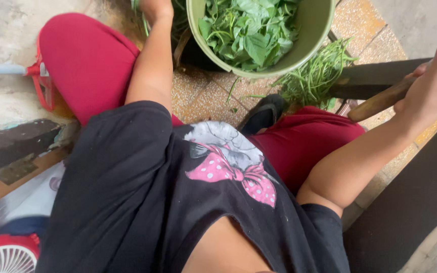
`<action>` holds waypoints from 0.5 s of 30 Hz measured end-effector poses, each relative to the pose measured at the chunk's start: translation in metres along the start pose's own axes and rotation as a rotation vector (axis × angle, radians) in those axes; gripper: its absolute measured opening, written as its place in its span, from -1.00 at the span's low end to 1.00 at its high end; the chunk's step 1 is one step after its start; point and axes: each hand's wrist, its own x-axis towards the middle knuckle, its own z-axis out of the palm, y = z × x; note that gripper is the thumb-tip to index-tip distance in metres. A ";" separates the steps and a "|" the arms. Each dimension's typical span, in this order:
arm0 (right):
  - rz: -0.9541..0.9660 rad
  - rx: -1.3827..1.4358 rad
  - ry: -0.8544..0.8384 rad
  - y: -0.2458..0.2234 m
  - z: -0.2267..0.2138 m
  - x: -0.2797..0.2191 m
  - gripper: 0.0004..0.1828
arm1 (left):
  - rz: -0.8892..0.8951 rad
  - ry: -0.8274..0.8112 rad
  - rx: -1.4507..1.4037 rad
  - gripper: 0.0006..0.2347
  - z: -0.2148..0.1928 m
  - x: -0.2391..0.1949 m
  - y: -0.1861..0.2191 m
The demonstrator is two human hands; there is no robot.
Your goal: The person sits on the floor and uses a knife to trim the stems off leafy green vegetables. The trimmed leaves are placed into a green bowl, while the discarded stems are set aside on the floor.
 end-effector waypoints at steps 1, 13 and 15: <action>-0.011 0.101 -0.029 0.003 0.000 0.003 -0.55 | -0.033 -0.035 0.037 -0.87 0.006 0.011 -0.004; -0.020 0.448 -0.090 -0.002 0.044 0.015 -0.60 | 0.270 -0.075 0.510 -0.61 -0.001 0.044 0.030; -0.044 0.439 -0.141 -0.015 0.054 0.008 -0.59 | 0.219 -0.116 0.684 -0.69 -0.001 0.051 0.030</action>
